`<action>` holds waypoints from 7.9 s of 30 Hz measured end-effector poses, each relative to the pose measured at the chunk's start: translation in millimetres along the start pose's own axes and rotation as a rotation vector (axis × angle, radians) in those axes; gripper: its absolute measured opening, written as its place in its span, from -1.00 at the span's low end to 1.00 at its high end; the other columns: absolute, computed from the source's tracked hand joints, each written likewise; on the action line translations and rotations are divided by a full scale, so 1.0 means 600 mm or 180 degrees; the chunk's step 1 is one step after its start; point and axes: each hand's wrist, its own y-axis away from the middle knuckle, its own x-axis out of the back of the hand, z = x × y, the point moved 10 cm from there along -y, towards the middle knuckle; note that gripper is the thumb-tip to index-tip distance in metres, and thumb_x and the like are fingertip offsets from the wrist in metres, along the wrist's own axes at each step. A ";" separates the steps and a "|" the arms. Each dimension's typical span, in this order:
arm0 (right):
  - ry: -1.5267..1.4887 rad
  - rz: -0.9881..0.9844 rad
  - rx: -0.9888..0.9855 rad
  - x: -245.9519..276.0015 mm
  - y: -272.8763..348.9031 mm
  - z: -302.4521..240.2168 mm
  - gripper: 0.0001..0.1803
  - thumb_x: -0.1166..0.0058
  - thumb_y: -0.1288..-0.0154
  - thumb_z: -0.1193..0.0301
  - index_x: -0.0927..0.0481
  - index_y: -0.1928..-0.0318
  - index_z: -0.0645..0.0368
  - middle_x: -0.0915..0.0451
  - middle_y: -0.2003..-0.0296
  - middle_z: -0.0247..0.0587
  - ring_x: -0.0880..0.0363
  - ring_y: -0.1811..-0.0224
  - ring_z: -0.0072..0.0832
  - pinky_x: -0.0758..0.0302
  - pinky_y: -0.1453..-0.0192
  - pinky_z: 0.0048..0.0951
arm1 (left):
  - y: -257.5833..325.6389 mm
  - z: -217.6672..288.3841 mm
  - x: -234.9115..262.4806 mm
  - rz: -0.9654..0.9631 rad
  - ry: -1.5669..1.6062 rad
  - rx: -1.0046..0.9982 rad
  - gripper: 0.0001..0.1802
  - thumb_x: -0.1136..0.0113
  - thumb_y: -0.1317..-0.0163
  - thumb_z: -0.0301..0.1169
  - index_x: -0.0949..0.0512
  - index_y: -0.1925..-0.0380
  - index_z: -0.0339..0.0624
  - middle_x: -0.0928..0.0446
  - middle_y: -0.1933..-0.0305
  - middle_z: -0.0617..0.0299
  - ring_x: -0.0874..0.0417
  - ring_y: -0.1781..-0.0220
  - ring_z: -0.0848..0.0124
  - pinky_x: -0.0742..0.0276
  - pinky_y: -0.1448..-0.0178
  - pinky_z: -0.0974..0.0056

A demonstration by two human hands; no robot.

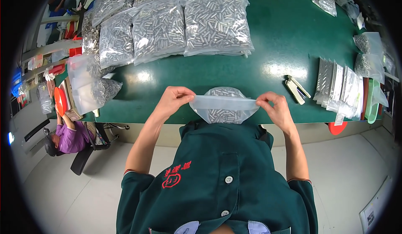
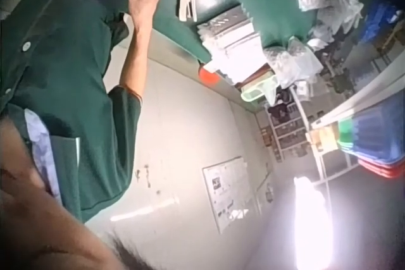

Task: Manually filling and sealing plastic bags with metal screws or fasteners at a factory workbench.

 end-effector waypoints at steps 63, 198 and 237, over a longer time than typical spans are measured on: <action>-0.0203 0.0582 0.0613 -0.023 0.017 0.054 -0.75 -0.13 0.04 0.70 -0.63 0.27 0.28 -0.61 0.36 -0.19 -0.55 0.28 -0.33 -0.50 0.19 -0.42 | 0.037 0.038 -0.008 0.1676 -0.1657 -0.2998 -0.72 -0.15 0.09 -0.68 -0.59 0.29 -0.32 -0.55 0.32 0.08 -0.59 0.22 0.19 -0.53 0.16 0.25; -0.0605 0.0898 -0.0665 0.007 0.038 0.143 -0.64 -0.12 -0.22 0.20 -0.54 0.20 0.29 -0.52 0.43 -0.23 -0.47 0.28 -0.43 -0.39 0.16 -0.41 | -0.078 0.085 -0.183 -0.0315 -0.1217 -0.0862 -0.77 -0.20 -0.11 -0.32 -0.59 0.51 -0.29 -0.48 0.62 0.24 -0.37 0.53 0.53 -0.31 0.36 0.32; -0.1499 0.1300 -0.0165 -0.015 0.012 0.006 -0.82 0.01 -0.17 0.40 -0.53 0.40 0.28 -0.58 0.46 -0.26 -0.51 0.41 -0.52 -0.44 0.28 -0.45 | -0.058 0.110 -0.192 0.0029 -0.0889 -0.1625 -0.77 -0.20 0.01 -0.30 -0.66 0.39 -0.19 -0.60 0.52 0.12 -0.59 0.46 0.37 -0.47 0.29 0.33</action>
